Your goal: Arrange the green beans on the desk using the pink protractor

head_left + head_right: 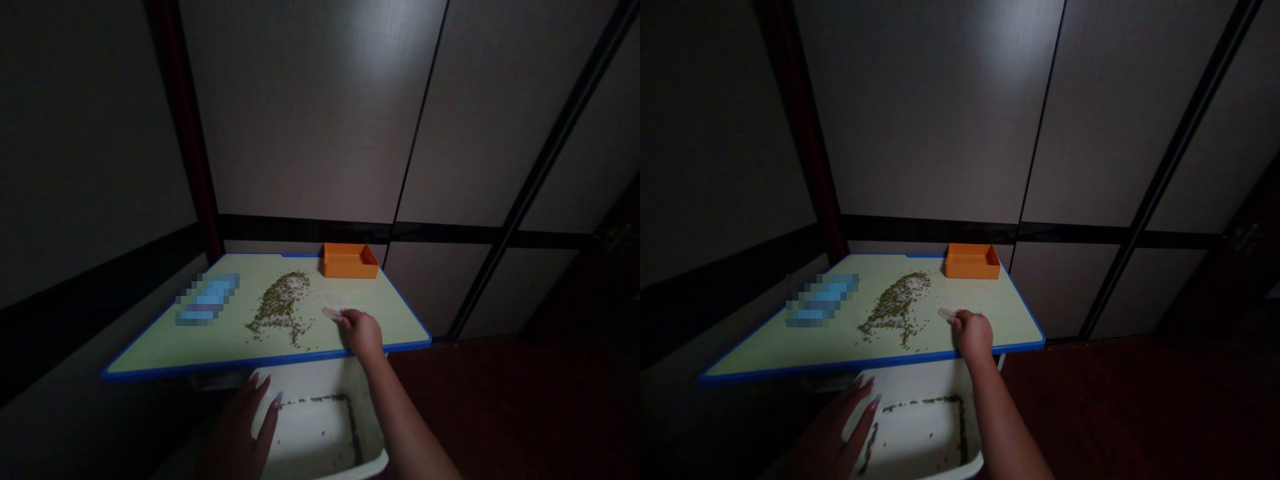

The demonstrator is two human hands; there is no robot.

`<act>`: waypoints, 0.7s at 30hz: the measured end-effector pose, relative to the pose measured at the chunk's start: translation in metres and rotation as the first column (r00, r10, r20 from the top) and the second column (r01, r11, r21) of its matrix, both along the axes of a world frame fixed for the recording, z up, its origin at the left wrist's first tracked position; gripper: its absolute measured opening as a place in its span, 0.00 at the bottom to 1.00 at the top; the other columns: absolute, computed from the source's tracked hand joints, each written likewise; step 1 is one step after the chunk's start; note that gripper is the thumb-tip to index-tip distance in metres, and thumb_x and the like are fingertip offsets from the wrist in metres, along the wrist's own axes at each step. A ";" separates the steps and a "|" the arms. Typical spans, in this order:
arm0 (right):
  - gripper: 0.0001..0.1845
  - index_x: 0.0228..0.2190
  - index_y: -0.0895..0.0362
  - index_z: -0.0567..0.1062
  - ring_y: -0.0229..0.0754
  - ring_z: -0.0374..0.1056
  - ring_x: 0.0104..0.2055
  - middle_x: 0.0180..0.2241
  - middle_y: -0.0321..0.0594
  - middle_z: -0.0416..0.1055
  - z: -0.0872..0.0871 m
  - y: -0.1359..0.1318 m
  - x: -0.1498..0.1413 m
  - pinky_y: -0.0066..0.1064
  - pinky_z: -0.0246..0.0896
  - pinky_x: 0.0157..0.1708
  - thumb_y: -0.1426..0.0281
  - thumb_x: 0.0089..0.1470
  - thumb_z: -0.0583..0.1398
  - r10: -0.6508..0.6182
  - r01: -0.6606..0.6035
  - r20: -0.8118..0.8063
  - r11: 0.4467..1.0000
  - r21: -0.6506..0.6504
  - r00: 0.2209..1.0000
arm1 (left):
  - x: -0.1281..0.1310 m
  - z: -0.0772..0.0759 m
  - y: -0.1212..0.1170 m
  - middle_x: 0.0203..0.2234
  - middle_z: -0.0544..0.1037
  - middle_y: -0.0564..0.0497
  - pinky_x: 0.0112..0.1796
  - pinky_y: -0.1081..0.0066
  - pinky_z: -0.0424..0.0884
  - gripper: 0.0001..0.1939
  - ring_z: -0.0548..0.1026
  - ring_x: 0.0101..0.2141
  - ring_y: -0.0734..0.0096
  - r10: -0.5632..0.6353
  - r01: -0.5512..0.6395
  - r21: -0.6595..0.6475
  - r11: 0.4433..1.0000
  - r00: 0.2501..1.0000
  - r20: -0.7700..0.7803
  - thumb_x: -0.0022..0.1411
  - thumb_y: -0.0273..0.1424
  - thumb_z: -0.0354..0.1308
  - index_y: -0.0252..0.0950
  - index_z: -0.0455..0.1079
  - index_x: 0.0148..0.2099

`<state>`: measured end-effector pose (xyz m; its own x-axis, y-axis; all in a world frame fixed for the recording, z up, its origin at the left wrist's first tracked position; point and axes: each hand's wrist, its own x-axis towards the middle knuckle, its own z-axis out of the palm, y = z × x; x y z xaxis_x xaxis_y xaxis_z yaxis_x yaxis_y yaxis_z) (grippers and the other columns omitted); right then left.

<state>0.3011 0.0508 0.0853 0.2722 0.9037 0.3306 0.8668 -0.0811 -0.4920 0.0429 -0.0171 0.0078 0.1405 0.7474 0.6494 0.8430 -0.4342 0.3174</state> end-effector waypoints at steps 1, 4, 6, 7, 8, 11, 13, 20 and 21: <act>0.13 0.39 0.51 0.80 0.44 0.74 0.39 0.38 0.39 0.80 0.000 0.000 0.001 0.28 0.58 0.36 0.65 0.58 0.56 -0.012 0.012 -0.019 1.000 0.013 1.000 | 0.000 0.001 0.000 0.46 0.79 0.49 0.47 0.67 0.74 0.24 0.78 0.45 0.67 -0.001 0.001 -0.010 1.000 1.000 0.000 0.59 0.48 0.49 0.41 0.72 0.50; 0.16 0.39 0.52 0.79 0.43 0.73 0.37 0.37 0.40 0.79 -0.002 -0.002 0.003 0.28 0.55 0.32 0.64 0.61 0.53 -0.047 0.052 -0.059 0.995 0.091 0.997 | 0.001 0.005 -0.002 0.45 0.80 0.49 0.45 0.67 0.75 0.24 0.78 0.44 0.66 0.019 -0.019 0.000 1.000 1.000 -0.003 0.60 0.48 0.48 0.40 0.73 0.49; 0.16 0.38 0.55 0.78 0.42 0.72 0.36 0.35 0.41 0.79 -0.004 -0.002 0.004 0.27 0.54 0.32 0.65 0.61 0.51 -0.059 0.068 -0.067 0.987 0.143 0.996 | 0.002 0.008 -0.002 0.44 0.80 0.49 0.45 0.67 0.76 0.24 0.79 0.44 0.66 0.015 -0.014 0.029 0.999 1.000 -0.014 0.60 0.48 0.48 0.39 0.73 0.48; 0.16 0.37 0.56 0.78 0.41 0.71 0.34 0.33 0.41 0.78 -0.004 -0.002 0.004 0.27 0.53 0.32 0.65 0.62 0.51 -0.058 0.069 -0.069 0.984 0.163 0.996 | 0.002 0.009 -0.003 0.44 0.80 0.48 0.45 0.67 0.76 0.24 0.79 0.44 0.66 0.007 -0.006 0.047 0.999 1.000 -0.019 0.60 0.48 0.48 0.38 0.73 0.48; 0.16 0.36 0.56 0.77 0.41 0.71 0.33 0.32 0.41 0.78 -0.005 -0.002 0.004 0.27 0.53 0.31 0.66 0.62 0.51 -0.054 0.066 -0.068 0.982 0.179 0.996 | 0.002 0.011 -0.004 0.44 0.81 0.48 0.45 0.67 0.75 0.24 0.79 0.43 0.67 -0.002 0.003 0.061 0.998 1.000 -0.024 0.60 0.47 0.48 0.38 0.73 0.47; 0.16 0.32 0.58 0.76 0.41 0.69 0.32 0.29 0.41 0.76 -0.007 0.000 0.004 0.27 0.52 0.31 0.66 0.61 0.50 -0.026 0.038 -0.062 0.977 0.212 0.998 | 0.002 0.013 -0.005 0.44 0.81 0.48 0.46 0.68 0.75 0.23 0.79 0.44 0.67 -0.014 0.016 0.075 0.997 0.999 -0.030 0.60 0.47 0.49 0.38 0.73 0.47; 0.16 0.32 0.58 0.75 0.41 0.68 0.31 0.28 0.41 0.75 -0.008 0.001 0.005 0.27 0.51 0.31 0.66 0.61 0.50 -0.005 0.019 -0.061 0.975 0.222 0.998 | 0.002 0.014 -0.006 0.44 0.81 0.48 0.45 0.68 0.75 0.23 0.79 0.43 0.68 -0.012 0.014 0.066 0.998 0.999 -0.038 0.60 0.47 0.49 0.38 0.73 0.48; 0.15 0.32 0.57 0.75 0.40 0.67 0.29 0.27 0.40 0.75 -0.009 0.004 0.005 0.27 0.49 0.29 0.67 0.61 0.50 -0.002 0.011 -0.047 0.984 0.175 0.999 | 0.003 0.011 -0.005 0.44 0.80 0.49 0.45 0.68 0.75 0.23 0.79 0.44 0.68 -0.001 0.003 0.066 0.998 0.999 -0.032 0.60 0.47 0.48 0.39 0.72 0.49; 0.15 0.32 0.57 0.75 0.40 0.67 0.29 0.28 0.40 0.75 -0.009 0.004 0.005 0.27 0.50 0.29 0.67 0.61 0.50 -0.007 0.014 -0.043 0.987 0.163 0.999 | 0.003 0.011 -0.005 0.44 0.80 0.49 0.45 0.68 0.76 0.23 0.79 0.44 0.68 -0.001 0.004 0.069 0.998 0.999 -0.040 0.61 0.46 0.48 0.39 0.72 0.49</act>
